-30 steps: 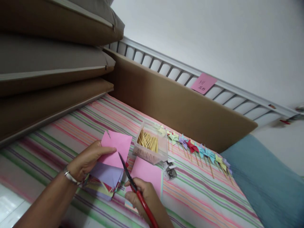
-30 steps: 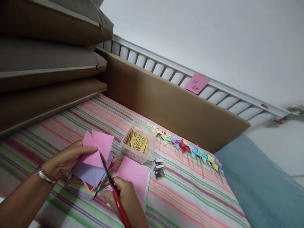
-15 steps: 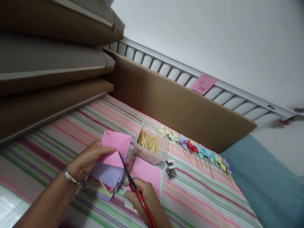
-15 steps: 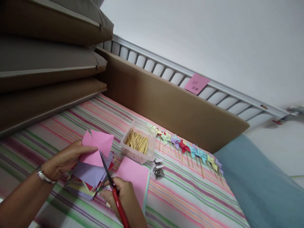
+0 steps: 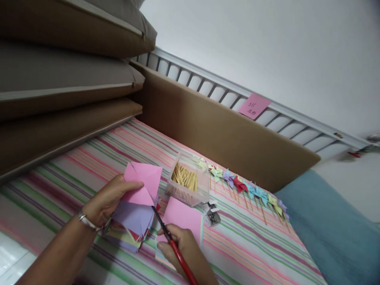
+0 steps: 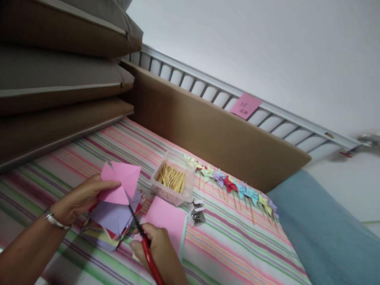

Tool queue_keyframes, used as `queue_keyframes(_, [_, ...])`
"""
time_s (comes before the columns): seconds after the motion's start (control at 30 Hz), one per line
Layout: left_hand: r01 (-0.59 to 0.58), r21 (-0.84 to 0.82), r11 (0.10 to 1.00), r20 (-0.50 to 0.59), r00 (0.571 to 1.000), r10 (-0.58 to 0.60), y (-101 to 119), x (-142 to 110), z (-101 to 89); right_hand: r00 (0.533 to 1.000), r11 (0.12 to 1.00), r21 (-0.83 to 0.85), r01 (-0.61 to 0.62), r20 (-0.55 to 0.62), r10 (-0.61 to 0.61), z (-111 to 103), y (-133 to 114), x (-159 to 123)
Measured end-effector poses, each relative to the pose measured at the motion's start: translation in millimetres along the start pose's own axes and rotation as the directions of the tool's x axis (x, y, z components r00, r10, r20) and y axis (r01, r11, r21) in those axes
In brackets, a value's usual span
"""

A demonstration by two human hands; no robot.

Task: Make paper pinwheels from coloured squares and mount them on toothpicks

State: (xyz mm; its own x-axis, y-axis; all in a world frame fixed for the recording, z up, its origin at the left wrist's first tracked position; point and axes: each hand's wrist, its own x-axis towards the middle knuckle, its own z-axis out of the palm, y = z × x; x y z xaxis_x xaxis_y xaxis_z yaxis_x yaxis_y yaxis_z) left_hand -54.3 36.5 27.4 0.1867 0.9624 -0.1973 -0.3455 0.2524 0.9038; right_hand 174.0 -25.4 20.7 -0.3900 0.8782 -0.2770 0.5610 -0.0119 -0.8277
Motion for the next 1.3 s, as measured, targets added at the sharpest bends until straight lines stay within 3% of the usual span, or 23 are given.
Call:
queue_keyframes(0.13, [0.015, -0.021, 1.000, -0.008, 1.000, -0.015, 0, 0, -2.0, 0.998, 0.996, -0.069, -0.058, 0.009, 0.059, -16, 7, -9])
queue_keyframes(0.23, [0.041, 0.008, 0.999, 0.010, 0.999, -0.041, 0, -2, 2.5, 0.994, 0.995, 0.063, -0.074, -0.072, 0.078, -27, 15, -14])
queue_keyframes(0.33, [0.106, 0.015, 0.994, 0.065, 0.992, -0.107, -1, -5, 12.2, 0.969, 0.968, 0.225, 0.109, -0.240, -0.054, -34, 24, -13])
queue_keyframes(0.43, [0.131, 0.032, 0.991, 0.112, 0.985, -0.134, -7, -5, 24.5, 0.896, 0.925, 0.247, 0.290, -0.411, -0.171, -36, 29, -6])
queue_keyframes(0.53, [0.152, 0.100, 0.983, 0.202, 0.965, -0.170, -18, 0, 39.8, 0.845, 0.887, 0.321, 0.331, -0.519, -0.128, -32, 29, 3])
queue_keyframes(0.63, [0.170, 0.163, 0.972, 0.321, 0.922, -0.216, -28, 3, 57.7, 0.832, 0.883, 0.356, 0.307, -0.551, -0.067, -25, 25, 7])
queue_keyframes(0.83, [0.159, 0.304, 0.939, 0.325, 0.909, -0.260, -32, 0, 78.3, 0.770, 0.891, 0.370, 0.263, -0.637, 0.037, -22, 17, 4])
queue_keyframes(0.93, [0.192, 0.223, 0.956, 0.323, 0.910, -0.258, -34, 1, 77.3, 0.725, 0.874, 0.388, 0.292, -0.686, 0.062, -23, 17, 3])
queue_keyframes(1.03, [0.198, 0.070, 0.978, 0.325, 0.922, -0.210, -39, 2, 78.3, 0.681, 0.802, 0.452, 0.390, -0.728, 0.079, -24, 19, 4])
queue_keyframes(1.2, [0.200, -0.215, 0.956, 0.221, 0.963, -0.152, -52, -2, 96.9, 0.609, 0.691, 0.476, 0.544, -0.791, 0.065, -23, 22, 6])
queue_keyframes(1.3, [0.183, -0.277, 0.943, 0.179, 0.974, -0.136, -58, -5, 108.8, 0.580, 0.691, 0.458, 0.559, -0.812, 0.068, -20, 23, 8])
